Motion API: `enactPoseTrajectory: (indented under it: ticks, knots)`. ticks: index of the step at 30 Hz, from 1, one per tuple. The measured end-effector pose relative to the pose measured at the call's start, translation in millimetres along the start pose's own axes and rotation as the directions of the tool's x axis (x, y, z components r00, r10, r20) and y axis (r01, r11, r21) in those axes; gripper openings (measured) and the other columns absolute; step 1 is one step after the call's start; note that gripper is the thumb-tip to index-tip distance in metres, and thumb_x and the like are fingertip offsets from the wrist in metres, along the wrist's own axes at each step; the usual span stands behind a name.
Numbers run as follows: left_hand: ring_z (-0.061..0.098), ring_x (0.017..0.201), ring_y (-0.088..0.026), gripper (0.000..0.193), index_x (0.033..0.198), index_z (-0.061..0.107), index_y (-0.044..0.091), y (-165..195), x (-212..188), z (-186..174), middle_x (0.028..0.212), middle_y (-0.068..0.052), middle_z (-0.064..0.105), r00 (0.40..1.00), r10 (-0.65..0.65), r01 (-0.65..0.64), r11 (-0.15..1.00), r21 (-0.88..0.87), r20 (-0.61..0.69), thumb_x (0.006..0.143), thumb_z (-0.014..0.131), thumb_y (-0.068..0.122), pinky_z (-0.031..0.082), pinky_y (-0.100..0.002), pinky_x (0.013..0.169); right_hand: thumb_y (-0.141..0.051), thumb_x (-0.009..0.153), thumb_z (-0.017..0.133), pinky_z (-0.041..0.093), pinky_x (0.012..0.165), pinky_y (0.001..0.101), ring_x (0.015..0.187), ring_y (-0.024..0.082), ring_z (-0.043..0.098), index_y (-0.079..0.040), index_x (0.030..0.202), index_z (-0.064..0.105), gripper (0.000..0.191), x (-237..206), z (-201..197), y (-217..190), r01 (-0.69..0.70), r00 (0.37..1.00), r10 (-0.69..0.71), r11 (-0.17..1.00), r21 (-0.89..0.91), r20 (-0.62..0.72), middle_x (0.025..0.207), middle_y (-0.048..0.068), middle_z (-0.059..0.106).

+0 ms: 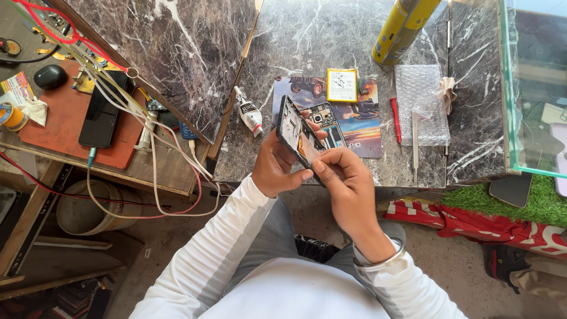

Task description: The person disassembles a smartphone, removes the motherboard, and uses a metal spudger to pry and separate internal components from the phone housing. The person handles the phone frame, motherboard, and tools on a workbench.

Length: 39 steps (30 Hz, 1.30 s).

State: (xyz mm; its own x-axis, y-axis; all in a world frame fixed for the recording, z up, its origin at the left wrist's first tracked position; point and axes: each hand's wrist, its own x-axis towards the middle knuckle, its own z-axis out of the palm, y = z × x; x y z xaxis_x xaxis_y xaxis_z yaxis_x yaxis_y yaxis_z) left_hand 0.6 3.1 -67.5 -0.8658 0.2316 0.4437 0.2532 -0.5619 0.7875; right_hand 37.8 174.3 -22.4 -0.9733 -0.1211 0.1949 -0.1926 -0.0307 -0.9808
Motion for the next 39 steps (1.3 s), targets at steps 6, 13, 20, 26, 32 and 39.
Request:
enactPoseTrajectory:
  ticks: [6, 13, 20, 26, 32, 39]
  knots:
    - [0.061, 0.136, -0.025, 0.099, 0.158, 0.034, -0.001, -3.7, -0.4, -1.8, 0.142, -0.012, 0.057, 0.999, 0.025, -0.024, 0.999, 0.038, -0.033, 0.081, 0.091, 0.026, 0.05, -0.043, 0.122, -0.007, 0.102, 0.065, 0.051, 0.068, 0.026, 0.075, 0.011, 0.065, -0.001, 0.1, 0.063, 0.006, -3.2, 12.1, -3.2, 0.227, 0.959, -0.277, 0.875, -0.427, -0.057, 0.088, 0.007, 0.071]
    - [0.057, 0.136, -0.021, 0.099, 0.158, 0.031, 0.0, -2.3, 1.1, -7.4, 0.142, -0.011, 0.056, 0.998, 0.002, -0.002, 1.0, 0.002, -0.058, 0.083, 0.088, 0.031, 0.048, -0.039, 0.12, -0.008, 0.103, 0.063, 0.048, 0.057, 0.0275, 0.062, 0.01, 0.061, -0.003, 0.101, 0.062, 0.006, 4.6, 9.9, -1.3, 0.225, 0.961, -0.272, 0.881, -0.416, -0.056, 0.084, 0.004, 0.074]
    - [0.062, 0.132, -0.027, 0.075, 0.152, 0.044, -0.005, -21.4, -6.2, -11.9, 0.137, -0.018, 0.062, 0.995, 0.001, -0.009, 0.996, -0.083, -0.1, 0.089, 0.075, 0.021, 0.051, -0.043, 0.118, -0.019, 0.108, 0.054, 0.063, 0.075, 0.0263, 0.079, 0.011, 0.073, -0.004, 0.107, 0.053, 0.014, 17.4, 2.2, 20.4, -0.061, 0.989, 0.082, 0.986, 0.155, -0.127, 0.091, 0.007, 0.072]
    - [0.061, 0.126, -0.018, 0.057, 0.145, 0.049, 0.001, -28.1, -13.5, -17.8, 0.136, -0.008, 0.062, 0.977, -0.045, 0.041, 0.999, -0.021, -0.21, 0.09, 0.063, 0.009, 0.05, -0.035, 0.11, -0.018, 0.108, 0.058, 0.066, 0.08, 0.0314, 0.09, 0.012, 0.067, 0.0, 0.11, 0.054, 0.019, 20.0, -2.1, 28.9, -0.013, 0.999, 0.015, 0.998, 0.058, -0.037, 0.102, 0.009, 0.063]
    - [0.066, 0.111, -0.017, 0.047, 0.137, 0.054, -0.001, -43.3, -9.8, -23.5, 0.122, -0.009, 0.068, 0.934, -0.16, 0.156, 0.987, -0.041, -0.318, 0.092, 0.066, 0.003, 0.055, -0.035, 0.098, -0.017, 0.105, 0.056, 0.065, 0.076, 0.0308, 0.092, 0.012, 0.069, -0.001, 0.111, 0.054, 0.017, 26.2, -8.9, 23.8, -0.107, 0.994, 0.106, 0.977, 0.186, 0.014, 0.103, 0.007, 0.067]
    - [0.067, 0.107, -0.018, 0.034, 0.13, 0.062, -0.004, -45.8, -10.4, -28.3, 0.117, -0.009, 0.07, 0.928, -0.159, 0.169, 0.986, -0.001, -0.336, 0.097, 0.066, 0.0, 0.055, -0.035, 0.094, -0.016, 0.096, 0.073, 0.06, 0.076, 0.0249, 0.088, 0.01, 0.068, 0.002, 0.119, 0.06, 0.032, 18.1, -6.6, 10.3, -0.03, 0.997, 0.025, 0.998, 0.059, 0.078, 0.1, 0.006, 0.07]
